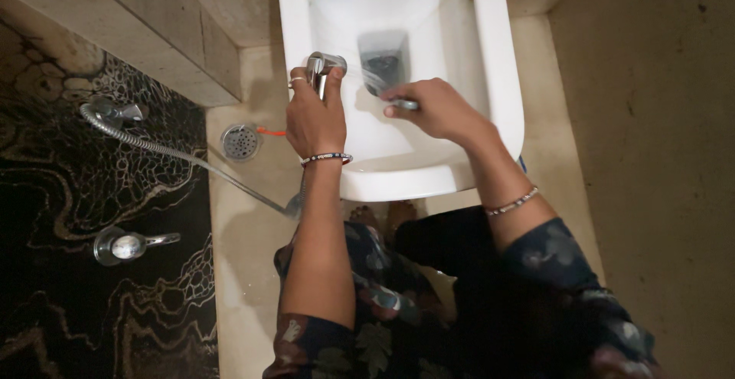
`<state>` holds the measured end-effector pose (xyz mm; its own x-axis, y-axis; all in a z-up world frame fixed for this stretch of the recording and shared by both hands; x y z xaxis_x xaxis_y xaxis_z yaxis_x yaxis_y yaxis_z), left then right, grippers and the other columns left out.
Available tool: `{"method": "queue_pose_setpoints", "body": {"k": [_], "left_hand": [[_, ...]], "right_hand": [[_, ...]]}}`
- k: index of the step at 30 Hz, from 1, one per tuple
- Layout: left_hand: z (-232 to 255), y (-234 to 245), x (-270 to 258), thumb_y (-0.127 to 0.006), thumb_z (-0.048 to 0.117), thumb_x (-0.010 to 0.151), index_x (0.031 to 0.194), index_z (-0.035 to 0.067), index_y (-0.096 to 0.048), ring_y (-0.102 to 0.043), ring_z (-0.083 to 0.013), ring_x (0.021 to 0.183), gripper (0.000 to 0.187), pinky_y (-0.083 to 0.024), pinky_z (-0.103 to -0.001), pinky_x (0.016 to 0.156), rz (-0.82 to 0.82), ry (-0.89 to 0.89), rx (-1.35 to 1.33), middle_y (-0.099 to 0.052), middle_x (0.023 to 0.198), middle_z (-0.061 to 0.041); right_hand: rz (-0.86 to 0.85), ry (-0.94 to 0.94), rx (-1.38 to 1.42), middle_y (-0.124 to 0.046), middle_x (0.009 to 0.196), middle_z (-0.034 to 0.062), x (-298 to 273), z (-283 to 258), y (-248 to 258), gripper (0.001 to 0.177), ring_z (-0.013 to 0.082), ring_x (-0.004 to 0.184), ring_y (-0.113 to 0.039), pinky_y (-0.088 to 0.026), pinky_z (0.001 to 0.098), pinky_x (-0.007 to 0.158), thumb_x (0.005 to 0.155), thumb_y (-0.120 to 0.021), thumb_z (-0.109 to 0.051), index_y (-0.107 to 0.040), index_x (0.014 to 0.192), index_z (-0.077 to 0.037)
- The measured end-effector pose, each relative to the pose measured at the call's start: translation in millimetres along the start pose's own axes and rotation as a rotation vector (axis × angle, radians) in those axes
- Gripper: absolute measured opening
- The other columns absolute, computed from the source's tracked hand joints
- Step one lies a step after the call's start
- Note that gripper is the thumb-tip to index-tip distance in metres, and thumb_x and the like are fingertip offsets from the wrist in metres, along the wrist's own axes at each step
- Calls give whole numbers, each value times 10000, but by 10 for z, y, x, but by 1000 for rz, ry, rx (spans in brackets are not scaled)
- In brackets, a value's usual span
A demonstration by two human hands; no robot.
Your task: The person scrubs the inside of a white toilet bowl using a handheld bidet sprayer and a toilet brush. They alternate between spraying water and scrubbing the bowl surfaces.
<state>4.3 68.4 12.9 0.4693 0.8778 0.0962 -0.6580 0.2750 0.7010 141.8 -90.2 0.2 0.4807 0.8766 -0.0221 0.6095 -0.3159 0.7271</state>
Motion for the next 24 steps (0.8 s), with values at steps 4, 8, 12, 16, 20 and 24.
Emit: {"method": "queue_pose_setpoints", "body": {"k": [4,8,12,16,20,24], "left_hand": [[13,-54,-7,-596,546,969,1180,127,-538,-714,-426,864,473,-516,-543,684,-33,-20,22,-752,909,-171],[66,-122,-41,-595,546,978,1183,104,-524,-711,-432,880,492,-515,-550,696,-69,-62,68,-750,920,-182],[81,-155,-77,-591,542,968,1142,106,-527,-719,-421,878,473,-522,-545,679,-59,-72,58,-760,947,-164],[50,-145,-87,-595,537,973,1159,108,-526,-716,-430,872,473,-521,-546,696,-89,-63,53,-755,927,-179],[74,-144,-89,-607,556,965,1183,115,-535,-710,-439,871,497,-519,-551,706,-122,-30,93,-745,905,-197],[167,-174,-136,-608,559,946,1141,112,-541,-718,-428,863,493,-526,-542,712,-153,-45,87,-752,896,-177]], "right_hand": [[-67,48,31,-762,1078,115,23,69,-26,330,310,923,-753,-558,402,823,878,-760,-319,-762,1158,-144],[35,80,-90,-751,1048,158,169,55,-216,318,362,920,-716,-549,433,821,891,-761,-271,-771,1181,-142],[108,51,5,-753,1054,146,159,11,-227,307,341,928,-726,-558,423,823,915,-742,-279,-753,1186,-134],[21,38,-59,-756,1060,119,16,-15,-146,309,339,937,-709,-548,433,801,921,-749,-365,-762,1151,-161],[-30,-62,-79,-769,1039,72,-4,49,-76,294,306,925,-713,-546,425,779,903,-711,-377,-766,1151,-230],[139,-43,-64,-763,1044,82,105,-64,-51,287,326,918,-699,-539,425,776,904,-721,-375,-764,1146,-227]]}}
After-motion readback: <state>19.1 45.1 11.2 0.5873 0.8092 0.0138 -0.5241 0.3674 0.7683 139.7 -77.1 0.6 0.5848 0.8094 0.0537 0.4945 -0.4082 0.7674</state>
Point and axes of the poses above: each hand's wrist, its own x-axis towards the middle knuckle, its own y-axis out of the back of the hand, z = x × y, the point moved 5 cm from there along x, towards the middle knuckle
